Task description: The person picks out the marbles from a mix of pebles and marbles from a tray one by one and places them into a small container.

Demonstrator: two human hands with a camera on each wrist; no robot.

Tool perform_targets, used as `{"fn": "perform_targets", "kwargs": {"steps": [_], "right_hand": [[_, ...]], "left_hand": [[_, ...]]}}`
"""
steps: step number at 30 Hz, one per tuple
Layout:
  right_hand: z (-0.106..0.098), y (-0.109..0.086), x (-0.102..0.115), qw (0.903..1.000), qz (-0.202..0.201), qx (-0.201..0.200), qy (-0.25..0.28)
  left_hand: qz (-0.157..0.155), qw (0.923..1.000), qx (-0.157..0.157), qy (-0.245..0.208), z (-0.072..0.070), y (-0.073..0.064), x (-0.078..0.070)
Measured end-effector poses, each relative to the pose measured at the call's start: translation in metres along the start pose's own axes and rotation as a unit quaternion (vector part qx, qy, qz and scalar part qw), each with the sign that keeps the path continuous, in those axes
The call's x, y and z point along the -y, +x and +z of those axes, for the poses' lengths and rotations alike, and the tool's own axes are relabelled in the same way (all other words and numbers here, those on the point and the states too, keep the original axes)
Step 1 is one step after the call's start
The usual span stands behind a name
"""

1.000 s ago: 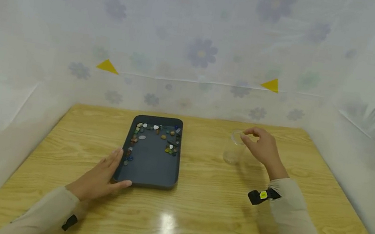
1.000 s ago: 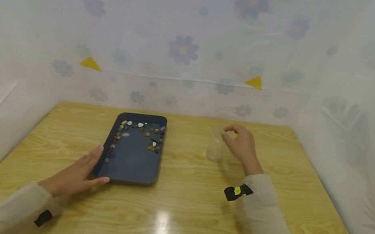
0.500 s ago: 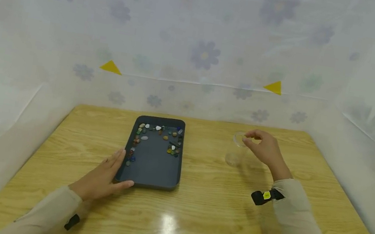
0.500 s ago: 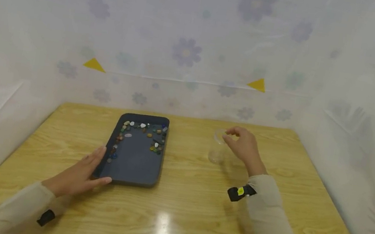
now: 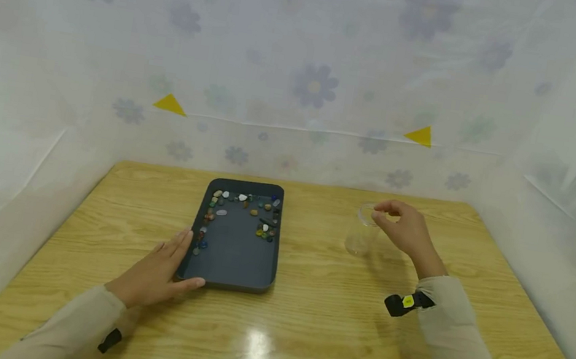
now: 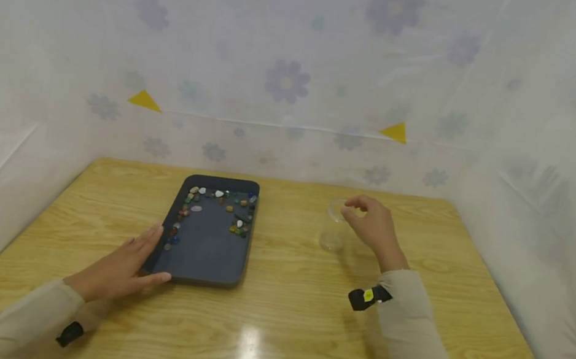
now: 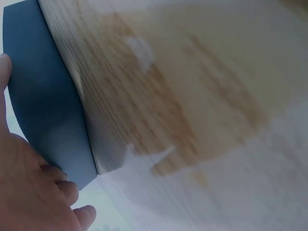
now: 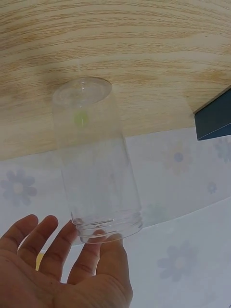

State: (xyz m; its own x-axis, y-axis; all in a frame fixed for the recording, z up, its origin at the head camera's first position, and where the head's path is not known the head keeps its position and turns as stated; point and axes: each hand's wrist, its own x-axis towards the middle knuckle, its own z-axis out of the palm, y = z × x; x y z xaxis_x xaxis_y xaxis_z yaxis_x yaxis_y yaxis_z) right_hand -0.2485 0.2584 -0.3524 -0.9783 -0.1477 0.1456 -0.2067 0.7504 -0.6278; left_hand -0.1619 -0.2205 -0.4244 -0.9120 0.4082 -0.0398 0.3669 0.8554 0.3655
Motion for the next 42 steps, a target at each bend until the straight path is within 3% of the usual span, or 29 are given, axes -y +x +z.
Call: {"fn": "perform_targets", "kwargs": {"steps": [16, 21, 27, 34, 42], "right_hand": [[-0.001, 0.001, -0.001, 0.9997, -0.023, -0.001, -0.002], [0.001, 0.004, 0.001, 0.9976, -0.061, -0.033, -0.004], [0.005, 0.012, 0.022, 0.9897, -0.132, -0.054, 0.006], [0.023, 0.022, 0.052, 0.9862, -0.164, -0.023, 0.012], [0.062, 0.030, 0.084, 0.9780, -0.207, 0.016, 0.019]], "left_hand": [[-0.003, 0.9998, -0.012, 0.014, 0.002, 0.000, -0.005], [-0.006, 0.9999, -0.007, 0.006, 0.001, 0.001, -0.006], [-0.009, 0.9999, -0.001, -0.007, -0.002, 0.001, -0.007], [-0.010, 0.9999, 0.001, -0.006, 0.000, 0.002, -0.005], [-0.003, 0.9999, -0.009, 0.005, 0.002, 0.003, -0.005]]}}
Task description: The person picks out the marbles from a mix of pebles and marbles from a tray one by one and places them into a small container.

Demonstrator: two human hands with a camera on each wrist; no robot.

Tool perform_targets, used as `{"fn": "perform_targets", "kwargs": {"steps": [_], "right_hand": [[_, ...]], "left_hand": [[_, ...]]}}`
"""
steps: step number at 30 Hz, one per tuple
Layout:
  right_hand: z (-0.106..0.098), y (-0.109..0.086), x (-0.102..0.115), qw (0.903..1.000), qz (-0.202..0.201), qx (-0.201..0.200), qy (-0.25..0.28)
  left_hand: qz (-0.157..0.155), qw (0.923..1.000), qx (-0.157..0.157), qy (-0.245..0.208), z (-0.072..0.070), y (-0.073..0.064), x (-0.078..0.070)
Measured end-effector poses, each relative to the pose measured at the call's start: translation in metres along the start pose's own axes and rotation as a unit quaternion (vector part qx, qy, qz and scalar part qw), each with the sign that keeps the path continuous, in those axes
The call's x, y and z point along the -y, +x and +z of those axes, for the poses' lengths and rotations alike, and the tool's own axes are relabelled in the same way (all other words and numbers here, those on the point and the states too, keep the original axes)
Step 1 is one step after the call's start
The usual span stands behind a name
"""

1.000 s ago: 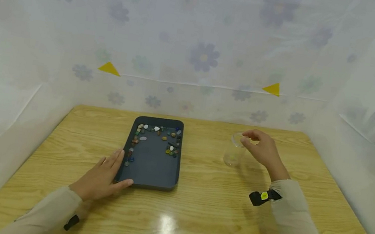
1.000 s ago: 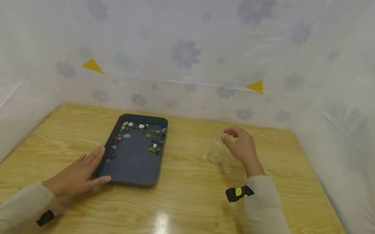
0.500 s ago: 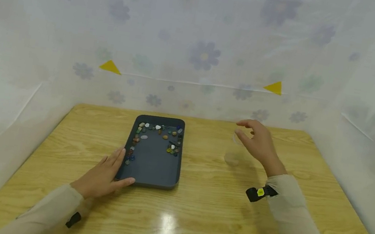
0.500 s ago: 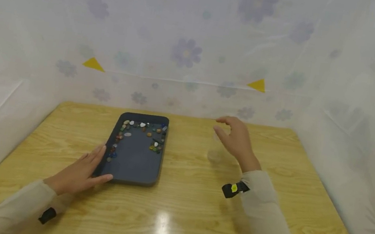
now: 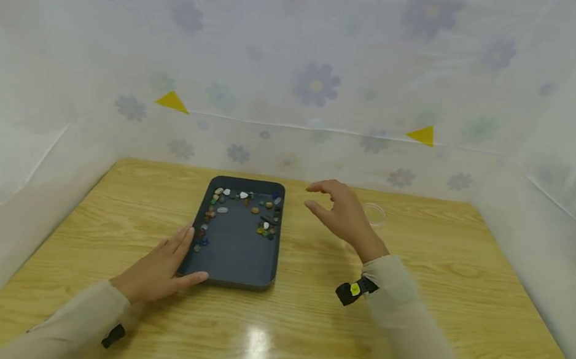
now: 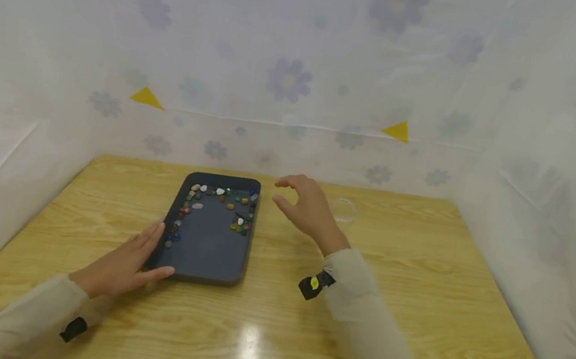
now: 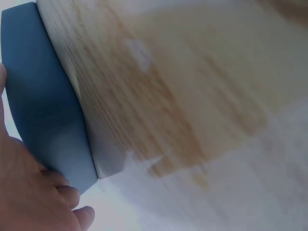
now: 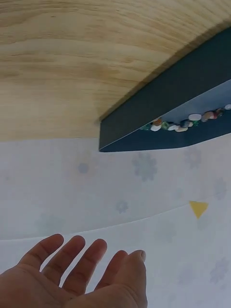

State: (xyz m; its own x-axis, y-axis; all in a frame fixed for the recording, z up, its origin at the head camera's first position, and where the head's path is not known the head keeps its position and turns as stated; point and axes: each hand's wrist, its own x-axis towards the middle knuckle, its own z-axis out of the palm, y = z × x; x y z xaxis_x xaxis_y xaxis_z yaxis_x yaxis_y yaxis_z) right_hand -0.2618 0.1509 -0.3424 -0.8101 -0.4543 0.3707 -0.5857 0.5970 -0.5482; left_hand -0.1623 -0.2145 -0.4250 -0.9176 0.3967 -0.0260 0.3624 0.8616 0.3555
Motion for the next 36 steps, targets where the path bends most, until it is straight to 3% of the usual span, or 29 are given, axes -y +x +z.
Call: {"fn": "perform_targets", "kwargs": {"steps": [6, 14, 18, 28, 36], "right_hand": [[0.035, 0.014, 0.017, 0.9985, -0.035, 0.041, 0.004], [0.077, 0.020, 0.037, 0.9922, -0.016, 0.092, 0.082], [0.100, 0.022, 0.048, 0.9895, -0.004, 0.109, 0.095], [0.158, 0.018, 0.066, 0.9839, 0.055, 0.090, 0.144], [0.194, 0.018, 0.075, 0.9880, 0.096, 0.049, 0.111]], "left_hand": [[0.002, 0.9996, -0.006, 0.026, 0.002, 0.000, -0.001], [0.006, 0.9993, -0.010, 0.034, 0.003, 0.001, -0.001], [0.006, 0.9992, -0.008, 0.038, 0.003, 0.001, 0.000], [0.012, 0.9986, -0.019, 0.049, 0.001, -0.001, -0.001], [0.015, 0.9984, -0.019, 0.052, 0.003, -0.002, 0.000]]}}
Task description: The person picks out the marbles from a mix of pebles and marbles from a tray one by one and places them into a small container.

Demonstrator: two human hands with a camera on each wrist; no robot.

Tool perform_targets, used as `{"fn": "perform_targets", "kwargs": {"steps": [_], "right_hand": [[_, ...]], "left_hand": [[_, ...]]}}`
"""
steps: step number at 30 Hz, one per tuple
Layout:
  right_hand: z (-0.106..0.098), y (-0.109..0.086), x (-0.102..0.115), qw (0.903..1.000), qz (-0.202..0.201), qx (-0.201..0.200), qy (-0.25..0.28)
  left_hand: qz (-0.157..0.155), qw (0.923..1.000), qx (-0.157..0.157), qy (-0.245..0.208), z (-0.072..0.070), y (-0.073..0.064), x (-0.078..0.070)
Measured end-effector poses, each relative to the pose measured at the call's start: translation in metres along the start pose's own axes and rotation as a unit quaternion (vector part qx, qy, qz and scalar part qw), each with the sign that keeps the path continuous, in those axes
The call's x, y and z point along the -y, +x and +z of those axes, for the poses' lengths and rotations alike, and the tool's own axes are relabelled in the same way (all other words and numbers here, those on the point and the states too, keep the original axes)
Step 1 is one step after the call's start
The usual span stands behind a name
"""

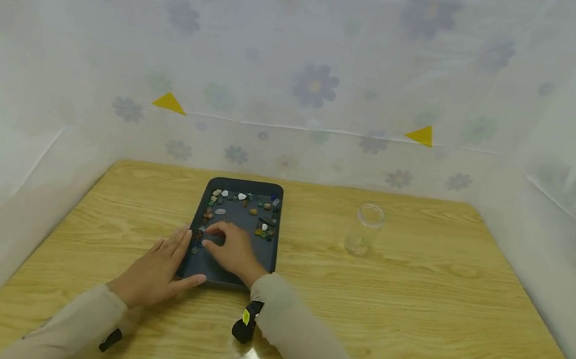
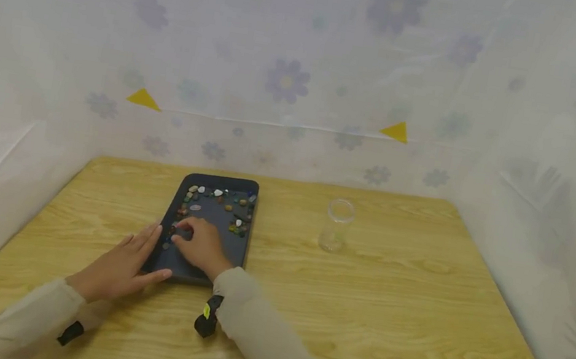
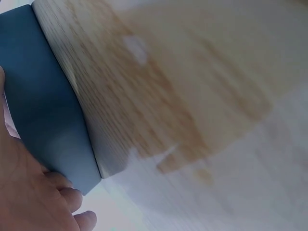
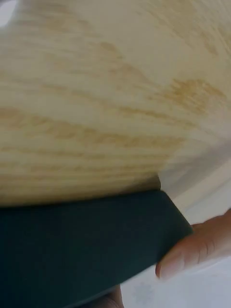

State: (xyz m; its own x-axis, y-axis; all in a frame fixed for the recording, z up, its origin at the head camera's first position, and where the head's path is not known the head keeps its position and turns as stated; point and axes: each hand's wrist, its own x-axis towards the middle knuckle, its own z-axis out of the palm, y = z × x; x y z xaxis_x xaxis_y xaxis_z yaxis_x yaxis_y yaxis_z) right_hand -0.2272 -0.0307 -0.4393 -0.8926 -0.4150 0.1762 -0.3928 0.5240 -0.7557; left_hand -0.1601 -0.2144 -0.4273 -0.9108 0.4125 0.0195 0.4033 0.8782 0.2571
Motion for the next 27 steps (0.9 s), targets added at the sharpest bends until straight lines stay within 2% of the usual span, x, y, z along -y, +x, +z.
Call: {"fn": "perform_targets", "kwargs": {"steps": [5, 9, 17, 21, 27], "right_hand": [[0.011, 0.004, 0.002, 0.9995, 0.021, -0.014, -0.021], [0.013, 0.007, 0.005, 0.9976, 0.020, -0.010, -0.066], [0.018, 0.011, 0.008, 0.9807, 0.023, 0.011, -0.194], [0.016, 0.010, 0.011, 0.9771, 0.024, 0.007, -0.211], [0.016, 0.008, 0.012, 0.9720, 0.003, -0.008, -0.235]], "left_hand": [[0.001, 1.0000, 0.000, -0.003, -0.002, -0.001, -0.001], [0.001, 1.0000, -0.003, -0.009, -0.005, -0.002, -0.002], [0.002, 0.9999, -0.006, -0.011, -0.003, -0.001, -0.003], [0.005, 0.9999, -0.008, -0.012, -0.003, -0.001, -0.003], [0.002, 0.9999, -0.010, -0.011, -0.003, -0.002, -0.004]]}}
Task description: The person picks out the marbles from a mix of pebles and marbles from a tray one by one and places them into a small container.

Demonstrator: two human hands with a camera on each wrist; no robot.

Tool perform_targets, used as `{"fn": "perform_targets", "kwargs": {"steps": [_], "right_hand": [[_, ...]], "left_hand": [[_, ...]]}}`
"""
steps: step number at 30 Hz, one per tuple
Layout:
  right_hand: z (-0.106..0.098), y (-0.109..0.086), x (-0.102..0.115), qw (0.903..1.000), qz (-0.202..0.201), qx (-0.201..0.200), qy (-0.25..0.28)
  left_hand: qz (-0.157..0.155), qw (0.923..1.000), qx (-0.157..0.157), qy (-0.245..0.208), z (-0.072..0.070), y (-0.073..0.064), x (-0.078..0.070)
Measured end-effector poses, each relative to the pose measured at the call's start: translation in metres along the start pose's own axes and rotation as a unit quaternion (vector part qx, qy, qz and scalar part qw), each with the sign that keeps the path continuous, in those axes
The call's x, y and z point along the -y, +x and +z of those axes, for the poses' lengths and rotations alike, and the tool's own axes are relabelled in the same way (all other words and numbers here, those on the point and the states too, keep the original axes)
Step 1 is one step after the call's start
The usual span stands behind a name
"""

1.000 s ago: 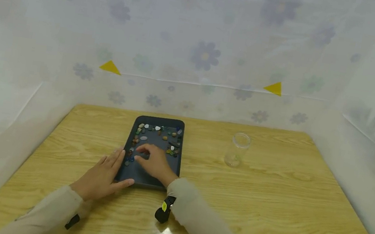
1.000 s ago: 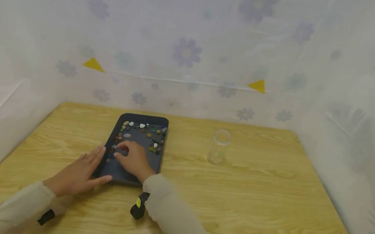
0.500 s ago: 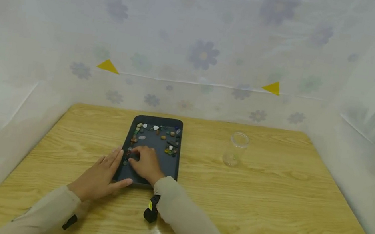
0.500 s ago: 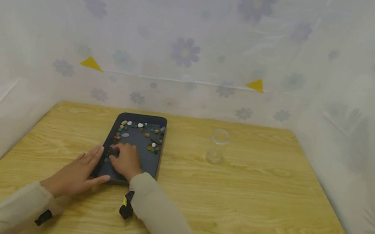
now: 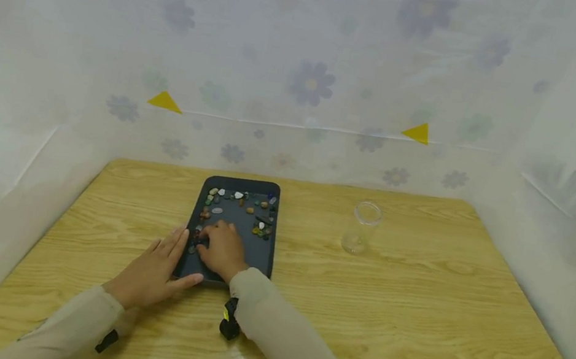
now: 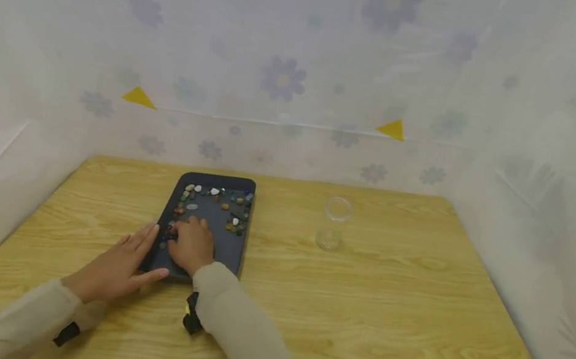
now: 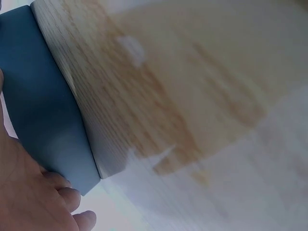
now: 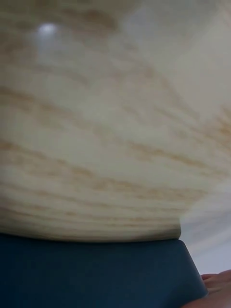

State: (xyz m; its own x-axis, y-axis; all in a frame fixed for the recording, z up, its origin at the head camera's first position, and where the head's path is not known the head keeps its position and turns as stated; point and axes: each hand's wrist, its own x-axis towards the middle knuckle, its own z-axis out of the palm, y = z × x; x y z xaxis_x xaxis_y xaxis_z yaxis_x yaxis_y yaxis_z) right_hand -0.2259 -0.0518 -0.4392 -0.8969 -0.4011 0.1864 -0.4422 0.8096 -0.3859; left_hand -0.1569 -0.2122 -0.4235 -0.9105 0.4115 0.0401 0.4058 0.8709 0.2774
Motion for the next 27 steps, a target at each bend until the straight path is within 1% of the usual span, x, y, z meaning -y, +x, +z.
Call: {"fn": "perform_targets", "kwargs": {"steps": [8, 11, 22, 27], "right_hand": [[0.002, 0.001, -0.002, 0.9998, 0.002, 0.015, -0.016], [0.002, 0.000, -0.002, 0.9997, -0.001, 0.018, -0.016], [-0.004, -0.005, -0.003, 0.9995, -0.014, 0.026, 0.007], [-0.008, -0.006, -0.003, 0.9988, -0.012, 0.040, 0.025]], "left_hand": [[-0.007, 1.0000, 0.004, -0.001, -0.003, 0.000, -0.002], [-0.005, 1.0000, 0.004, 0.001, -0.003, -0.001, -0.002], [-0.007, 0.9998, 0.013, -0.010, -0.004, 0.000, -0.002], [-0.010, 0.9997, 0.015, -0.015, -0.003, 0.000, -0.001]]}}
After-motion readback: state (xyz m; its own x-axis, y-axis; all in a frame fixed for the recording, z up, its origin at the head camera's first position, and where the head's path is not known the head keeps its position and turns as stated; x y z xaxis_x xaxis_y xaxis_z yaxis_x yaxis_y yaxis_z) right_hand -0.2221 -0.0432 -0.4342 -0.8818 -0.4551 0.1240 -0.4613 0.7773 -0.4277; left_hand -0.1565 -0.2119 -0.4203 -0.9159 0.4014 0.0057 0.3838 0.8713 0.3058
